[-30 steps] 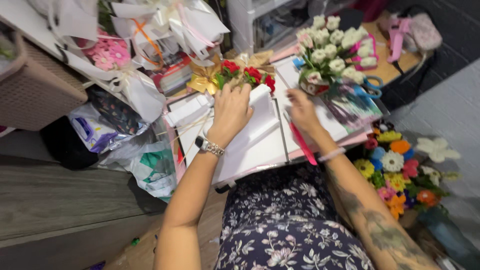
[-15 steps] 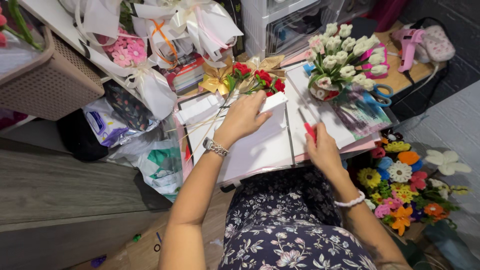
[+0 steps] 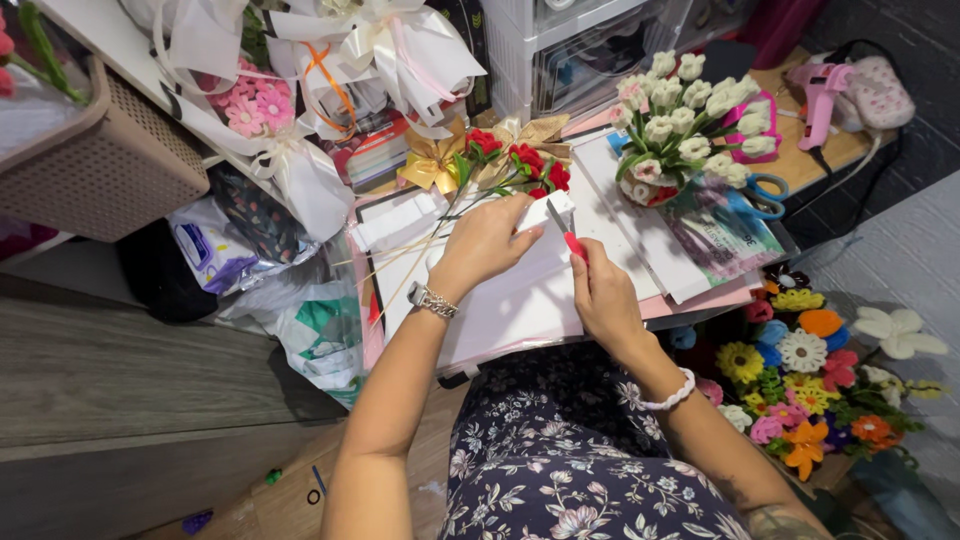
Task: The person gathers artificial flowers and ribbons from a cluttered workspace, then uses a pink utility knife to cut a white foam block. The person arranges red and white artificial flowers into the foam block.
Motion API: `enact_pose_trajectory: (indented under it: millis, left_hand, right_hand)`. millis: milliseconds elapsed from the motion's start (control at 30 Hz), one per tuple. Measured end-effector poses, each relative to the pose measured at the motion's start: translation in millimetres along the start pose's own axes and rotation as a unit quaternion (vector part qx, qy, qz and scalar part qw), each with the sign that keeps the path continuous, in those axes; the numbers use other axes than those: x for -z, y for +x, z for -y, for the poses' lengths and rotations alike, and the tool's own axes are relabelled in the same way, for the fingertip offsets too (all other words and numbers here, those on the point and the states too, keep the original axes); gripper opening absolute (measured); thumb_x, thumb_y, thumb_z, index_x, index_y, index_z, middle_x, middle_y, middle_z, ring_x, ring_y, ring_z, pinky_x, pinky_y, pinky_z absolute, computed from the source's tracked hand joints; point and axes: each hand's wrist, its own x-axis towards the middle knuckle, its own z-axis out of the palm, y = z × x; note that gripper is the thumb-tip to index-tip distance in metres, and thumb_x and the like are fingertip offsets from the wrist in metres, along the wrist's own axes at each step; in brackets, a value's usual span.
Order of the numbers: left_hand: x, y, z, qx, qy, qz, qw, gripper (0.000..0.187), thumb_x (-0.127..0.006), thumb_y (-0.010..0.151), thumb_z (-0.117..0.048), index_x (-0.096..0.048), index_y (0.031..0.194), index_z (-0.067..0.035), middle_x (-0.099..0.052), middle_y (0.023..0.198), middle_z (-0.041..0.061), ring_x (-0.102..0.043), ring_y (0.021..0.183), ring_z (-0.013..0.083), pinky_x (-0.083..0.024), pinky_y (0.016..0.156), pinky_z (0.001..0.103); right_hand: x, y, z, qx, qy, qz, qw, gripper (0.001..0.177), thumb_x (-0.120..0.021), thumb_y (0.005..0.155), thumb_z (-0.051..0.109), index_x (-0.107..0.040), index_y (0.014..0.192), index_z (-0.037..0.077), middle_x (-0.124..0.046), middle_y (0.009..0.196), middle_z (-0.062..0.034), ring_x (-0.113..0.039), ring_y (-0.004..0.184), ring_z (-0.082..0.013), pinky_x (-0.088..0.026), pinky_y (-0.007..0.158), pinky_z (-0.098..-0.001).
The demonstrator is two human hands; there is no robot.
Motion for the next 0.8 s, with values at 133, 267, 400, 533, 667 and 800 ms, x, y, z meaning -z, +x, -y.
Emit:
enact_pose_trajectory:
  millis: [133, 267, 400, 533, 667, 800]
  left_hand:
    - [-1, 4, -2, 0.021, 0.0, 0.033, 0.999, 0.034, -0.07, 0.088, -0.035, -0.063, 0.105, -0.006, -0.071, 0.086, 0.014, -0.069, 0.086, 0.0365, -0.051, 0.072, 0.05]
    - [-3, 6, -3, 0.021, 0.005, 0.025, 0.999, 0.034, -0.071, 0.088, -0.037, -0.062, 0.098, -0.006, -0.07, 0.083, 0.016, -0.069, 0.084, 0.0387, -0.051, 0.07, 0.051]
    - [-4, 6, -2, 0.057, -0.002, 0.043, 0.997, 0.04, -0.07, 0.089, -0.043, -0.061, 0.096, -0.005, -0.069, 0.078, 0.019, -0.068, 0.08, 0.0401, -0.051, 0.069, 0.052]
    - [-6, 7, -1, 0.055, 0.008, 0.033, 0.998, 0.043, -0.069, 0.089, -0.045, -0.059, 0.093, -0.003, -0.068, 0.077, 0.02, -0.067, 0.078, 0.0412, -0.051, 0.067, 0.052]
    - [-8, 6, 0, 0.049, 0.002, 0.025, 0.998, 0.042, -0.069, 0.088, -0.045, -0.059, 0.093, -0.004, -0.069, 0.077, 0.02, -0.068, 0.076, 0.0411, -0.051, 0.066, 0.052]
    - [-9, 7, -1, 0.053, 0.004, 0.027, 0.998, 0.042, -0.069, 0.088, -0.045, -0.059, 0.093, -0.004, -0.068, 0.076, 0.021, -0.068, 0.076, 0.0412, -0.051, 0.066, 0.052]
  right_hand:
    - [-3, 2, -3, -0.005, 0.046, 0.014, 0.999, 0.024, -0.049, 0.108, 0.018, -0.056, 0.121, -0.001, -0.068, 0.082, -0.0221, -0.068, 0.074, -0.0392, -0.05, 0.064, -0.0459]
    - [-6, 2, -4, -0.036, 0.088, 0.034, 0.995, 0.026, -0.046, 0.108, 0.02, -0.056, 0.121, -0.001, -0.071, 0.083, -0.0157, -0.067, 0.067, -0.0288, -0.05, 0.062, -0.0391]
    - [-9, -1, -6, -0.051, 0.105, 0.04, 0.992, 0.026, -0.045, 0.109, 0.021, -0.057, 0.119, -0.001, -0.07, 0.081, -0.0121, -0.065, 0.065, -0.02, -0.05, 0.062, -0.0349]
    - [-10, 0, -9, -0.081, 0.131, 0.05, 0.987, 0.028, -0.044, 0.11, 0.022, -0.059, 0.118, 0.0, -0.069, 0.078, -0.0083, -0.057, 0.058, -0.0147, -0.046, 0.056, -0.0315]
    - [-12, 0, -15, -0.133, 0.215, 0.073, 0.965, 0.03, -0.043, 0.11, 0.025, -0.06, 0.115, 0.001, -0.066, 0.076, -0.004, -0.049, 0.051, -0.0067, -0.039, 0.047, -0.0255]
    - [-11, 1, -25, -0.213, 0.312, 0.108, 0.92, 0.03, -0.041, 0.108, 0.027, -0.058, 0.11, 0.002, -0.062, 0.076, -0.0022, -0.042, 0.043, -0.0057, -0.032, 0.035, -0.0252]
